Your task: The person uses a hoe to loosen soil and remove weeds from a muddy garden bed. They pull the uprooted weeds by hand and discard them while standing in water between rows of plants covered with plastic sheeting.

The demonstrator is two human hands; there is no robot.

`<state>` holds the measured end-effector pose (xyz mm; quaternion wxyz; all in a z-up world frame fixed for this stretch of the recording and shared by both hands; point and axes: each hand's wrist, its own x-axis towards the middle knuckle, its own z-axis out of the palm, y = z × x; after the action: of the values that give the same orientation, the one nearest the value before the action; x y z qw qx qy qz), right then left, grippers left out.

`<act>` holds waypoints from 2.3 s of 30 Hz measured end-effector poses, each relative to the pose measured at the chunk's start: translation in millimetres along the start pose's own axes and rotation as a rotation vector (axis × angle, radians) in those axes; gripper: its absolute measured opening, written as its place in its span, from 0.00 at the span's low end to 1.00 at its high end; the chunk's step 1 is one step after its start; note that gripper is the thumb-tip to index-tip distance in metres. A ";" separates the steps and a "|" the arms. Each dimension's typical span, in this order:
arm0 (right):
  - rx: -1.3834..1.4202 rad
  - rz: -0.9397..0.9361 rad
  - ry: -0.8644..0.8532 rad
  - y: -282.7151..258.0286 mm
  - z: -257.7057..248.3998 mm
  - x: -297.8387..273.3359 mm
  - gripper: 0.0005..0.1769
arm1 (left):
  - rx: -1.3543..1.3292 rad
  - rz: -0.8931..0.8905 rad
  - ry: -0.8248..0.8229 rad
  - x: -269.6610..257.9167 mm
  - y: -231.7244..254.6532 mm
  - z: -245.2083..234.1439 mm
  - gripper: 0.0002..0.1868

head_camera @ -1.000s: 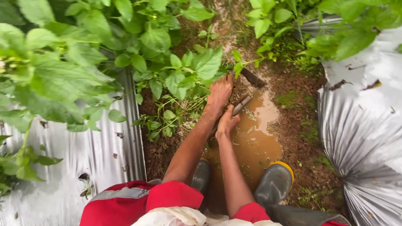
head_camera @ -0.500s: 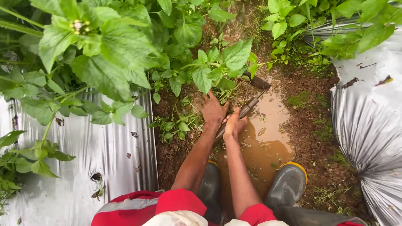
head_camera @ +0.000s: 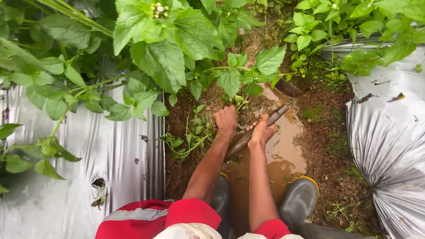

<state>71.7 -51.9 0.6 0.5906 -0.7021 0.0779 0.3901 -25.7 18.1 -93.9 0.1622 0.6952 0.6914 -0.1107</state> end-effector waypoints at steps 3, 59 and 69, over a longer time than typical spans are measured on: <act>0.033 0.047 -0.010 -15.1 17.9 -21.1 0.10 | -0.004 -0.107 0.012 -13.2 -20.1 -21.7 0.05; -0.041 -0.302 0.354 -46.4 -31.8 26.1 0.07 | 0.365 1.038 0.609 66.7 234.8 -113.7 0.31; -0.126 -0.373 0.473 -86.0 -48.1 1.5 0.03 | 0.160 0.988 0.562 78.8 236.0 -90.3 0.27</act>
<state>143.6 -69.2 65.6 0.5727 -0.8109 0.0589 0.1048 204.9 127.3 -23.3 -0.0486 0.9487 0.2904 0.1154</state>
